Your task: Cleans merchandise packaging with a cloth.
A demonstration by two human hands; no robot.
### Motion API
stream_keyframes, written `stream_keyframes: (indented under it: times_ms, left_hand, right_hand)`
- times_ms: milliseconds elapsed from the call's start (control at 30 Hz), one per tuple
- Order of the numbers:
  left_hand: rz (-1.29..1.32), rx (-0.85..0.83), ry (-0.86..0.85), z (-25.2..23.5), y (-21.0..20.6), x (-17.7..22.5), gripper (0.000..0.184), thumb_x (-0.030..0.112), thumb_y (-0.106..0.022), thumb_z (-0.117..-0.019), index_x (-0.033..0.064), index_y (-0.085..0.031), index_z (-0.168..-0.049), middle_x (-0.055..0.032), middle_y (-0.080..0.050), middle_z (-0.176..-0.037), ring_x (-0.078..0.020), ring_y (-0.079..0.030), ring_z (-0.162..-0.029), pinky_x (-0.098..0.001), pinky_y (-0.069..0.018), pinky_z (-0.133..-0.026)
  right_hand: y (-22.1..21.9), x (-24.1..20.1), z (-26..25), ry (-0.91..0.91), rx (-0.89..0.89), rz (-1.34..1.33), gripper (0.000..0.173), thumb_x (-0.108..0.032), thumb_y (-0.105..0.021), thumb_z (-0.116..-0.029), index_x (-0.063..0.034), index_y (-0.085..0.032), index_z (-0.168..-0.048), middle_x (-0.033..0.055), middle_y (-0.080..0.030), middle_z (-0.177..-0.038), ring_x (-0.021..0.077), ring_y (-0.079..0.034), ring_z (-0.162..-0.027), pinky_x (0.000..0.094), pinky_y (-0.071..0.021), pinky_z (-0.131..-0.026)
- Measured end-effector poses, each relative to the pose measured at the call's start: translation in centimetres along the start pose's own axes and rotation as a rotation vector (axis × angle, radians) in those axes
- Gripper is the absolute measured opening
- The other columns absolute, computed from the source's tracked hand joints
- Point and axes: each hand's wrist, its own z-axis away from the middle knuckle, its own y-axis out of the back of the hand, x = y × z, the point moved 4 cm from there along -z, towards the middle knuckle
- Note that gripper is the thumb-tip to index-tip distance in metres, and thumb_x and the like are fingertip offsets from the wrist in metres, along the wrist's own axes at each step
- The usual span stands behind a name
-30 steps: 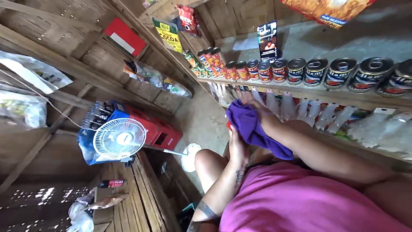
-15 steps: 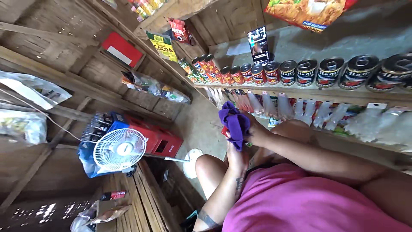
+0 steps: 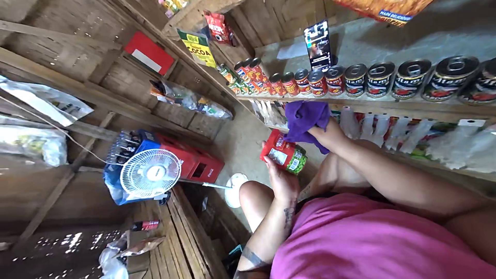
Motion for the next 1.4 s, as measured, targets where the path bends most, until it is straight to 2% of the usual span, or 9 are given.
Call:
stream_keyframes:
  times_ms: [267,467,567,733,833,1033,1200,1333,1400]
  left_hand:
    - [-0.077,-0.034,0.018,0.5,0.4,-1.6,0.049,0.049,-0.029,-0.1082,0.0143,-0.044,-0.14,-0.005,-0.063,-0.12,-0.0156,-0.062,-0.113,-0.0379,-0.0516,-0.099]
    - [-0.055,0.061,-0.04,-0.1,0.8,0.7,0.046,0.037,-0.018,-0.1099,0.0165,-0.059,-0.108,0.0005,-0.068,-0.09,-0.011,-0.068,-0.087,-0.0321,-0.0578,-0.076]
    - [-0.05,-0.078,-0.082,-1.0,1.3,1.8,0.062,0.061,-0.017,-0.1055,0.021,-0.059,-0.128,0.0004,-0.07,-0.11,-0.0106,-0.067,-0.105,-0.0339,-0.0576,-0.088]
    - [-0.129,-0.06,-0.022,0.6,0.3,-0.6,0.045,0.047,-0.026,-0.1077,0.0148,-0.053,-0.124,-0.0005,-0.069,-0.105,-0.0121,-0.067,-0.1,-0.0352,-0.0572,-0.086]
    - [-0.107,-0.204,0.132,1.5,-0.4,-2.4,0.064,0.061,-0.032,-0.1034,0.012,-0.041,-0.143,-0.005,-0.063,-0.127,-0.0165,-0.061,-0.12,-0.0419,-0.05,-0.104]
    - [-0.051,-0.011,0.045,0.6,-0.7,0.2,0.05,0.035,-0.013,-0.1083,0.0164,-0.059,-0.104,0.0022,-0.069,-0.089,-0.0091,-0.068,-0.084,-0.0305,-0.0585,-0.074]
    - [-0.056,-0.145,-0.164,-0.5,0.3,1.7,0.058,0.059,-0.021,-0.1057,0.0192,-0.054,-0.131,0.0014,-0.068,-0.114,-0.0106,-0.064,-0.11,-0.0344,-0.055,-0.095]
    - [-0.118,-0.18,-0.112,1.5,0.1,-0.6,0.048,0.06,-0.051,-0.0982,0.0194,-0.058,-0.123,0.0059,-0.071,-0.11,-0.0076,-0.066,-0.108,-0.033,-0.0544,-0.096]
    - [-0.124,-0.274,-0.036,1.9,-0.2,-1.4,0.06,0.065,-0.045,-0.0985,0.0167,-0.049,-0.135,0.0034,-0.067,-0.121,-0.0099,-0.062,-0.118,-0.0365,-0.0501,-0.104]
  right_hand:
    - [-4.2,0.4,3.4,0.299,-0.263,0.266,0.055,-0.021,-0.074,-0.0896,-0.0086,-0.058,-0.14,0.0125,-0.056,-0.145,0.0267,-0.053,-0.135,0.0466,-0.0437,-0.113]
    - [-4.8,0.0,4.2,0.458,-0.407,0.324,0.067,-0.01,-0.081,-0.0751,-0.0036,-0.057,-0.138,0.0165,-0.06,-0.137,0.0342,-0.055,-0.131,0.0551,-0.0467,-0.106]
    - [-5.0,0.1,4.4,0.5,-0.436,0.293,0.062,-0.007,-0.08,-0.0731,-0.0055,-0.063,-0.133,0.0121,-0.064,-0.133,0.0306,-0.056,-0.129,0.0514,-0.0468,-0.107]
    - [-3.9,-0.1,3.6,0.386,-0.237,0.209,0.057,-0.004,-0.08,-0.075,-0.0008,-0.064,-0.129,0.0177,-0.064,-0.128,0.0328,-0.058,-0.124,0.049,-0.0465,-0.108]
    - [-3.2,0.3,2.7,0.322,-0.067,0.249,0.048,-0.02,-0.077,-0.0844,-0.0029,-0.065,-0.128,0.0165,-0.064,-0.131,0.0313,-0.058,-0.124,0.0484,-0.0461,-0.108]
    - [-4.0,-1.2,4.3,0.419,-0.232,0.345,0.069,-0.006,-0.086,-0.0684,-0.004,-0.061,-0.133,0.016,-0.063,-0.132,0.0357,-0.058,-0.125,0.0569,-0.0482,-0.101]
    - [-4.8,-0.5,4.9,0.465,-0.317,0.281,0.062,-0.01,-0.082,-0.0734,-0.0048,-0.062,-0.132,0.014,-0.065,-0.129,0.0324,-0.059,-0.125,0.0538,-0.0482,-0.103]
    - [-3.9,-0.7,4.2,0.396,-0.138,0.195,0.054,-0.024,-0.078,-0.0828,-0.0035,-0.063,-0.13,0.0156,-0.064,-0.129,0.0304,-0.059,-0.123,0.0517,-0.0482,-0.103]
    - [-3.4,-0.9,3.8,0.356,-0.083,0.17,0.051,-0.026,-0.078,-0.0854,-0.0034,-0.064,-0.129,0.016,-0.063,-0.13,0.0293,-0.058,-0.124,0.0486,-0.0467,-0.107]
